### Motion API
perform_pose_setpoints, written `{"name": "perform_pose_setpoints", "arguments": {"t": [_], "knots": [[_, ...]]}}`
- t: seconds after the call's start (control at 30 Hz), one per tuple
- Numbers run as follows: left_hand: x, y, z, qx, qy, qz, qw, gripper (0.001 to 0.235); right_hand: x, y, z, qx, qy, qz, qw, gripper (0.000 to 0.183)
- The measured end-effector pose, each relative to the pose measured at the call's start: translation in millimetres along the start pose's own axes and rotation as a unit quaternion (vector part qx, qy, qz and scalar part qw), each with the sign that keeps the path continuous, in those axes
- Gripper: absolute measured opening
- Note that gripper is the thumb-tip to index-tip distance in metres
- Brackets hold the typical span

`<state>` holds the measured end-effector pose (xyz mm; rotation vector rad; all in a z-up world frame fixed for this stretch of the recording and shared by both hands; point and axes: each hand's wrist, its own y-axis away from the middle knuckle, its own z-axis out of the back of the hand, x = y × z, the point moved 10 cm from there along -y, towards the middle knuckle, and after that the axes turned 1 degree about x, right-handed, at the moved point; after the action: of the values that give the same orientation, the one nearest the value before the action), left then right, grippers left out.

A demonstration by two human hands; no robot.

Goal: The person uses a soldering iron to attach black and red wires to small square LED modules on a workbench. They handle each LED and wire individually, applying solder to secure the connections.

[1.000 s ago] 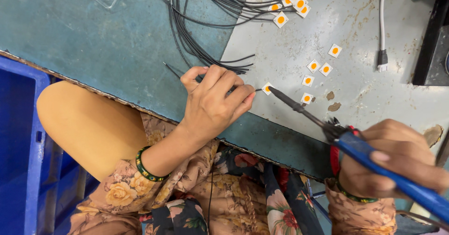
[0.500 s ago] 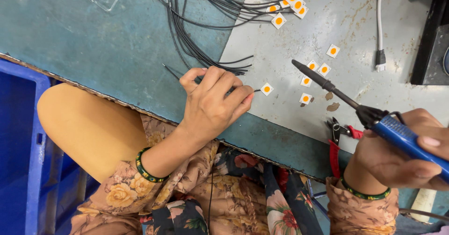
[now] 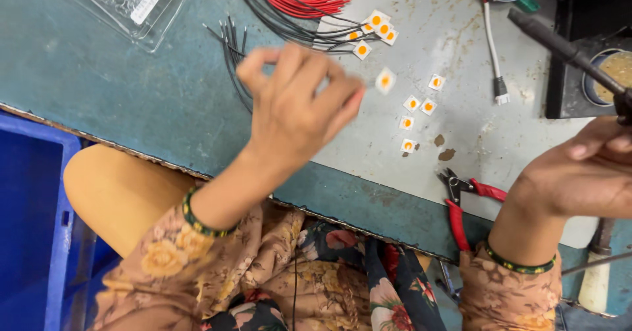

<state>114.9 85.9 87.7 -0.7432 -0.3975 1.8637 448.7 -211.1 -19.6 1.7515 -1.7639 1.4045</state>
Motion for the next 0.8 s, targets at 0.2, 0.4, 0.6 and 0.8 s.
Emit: {"name": "perform_pose_setpoints", "arguments": {"t": [0.2, 0.4, 0.6, 0.8], "knots": [[27, -43, -41, -0.017, -0.051, -0.043, 0.998, 0.013, 0, 1, -18, -0.014, -0.005, -0.009, 1.000, 0.053], [33, -41, -50, 0.027, -0.052, -0.036, 0.998, 0.018, 5, 5, -37, 0.013, 0.016, -0.014, 1.000, 0.052], [-11, -34, -37, 0.083, 0.002, -0.040, 0.996, 0.032, 4, 6, -35, 0.006, 0.007, -0.021, 1.000, 0.053], [-56, -7, -83, 0.191, 0.144, -0.013, 0.971, 0.042, 4, 4, -40, 0.006, -0.007, -0.023, 1.000, 0.048]]}}
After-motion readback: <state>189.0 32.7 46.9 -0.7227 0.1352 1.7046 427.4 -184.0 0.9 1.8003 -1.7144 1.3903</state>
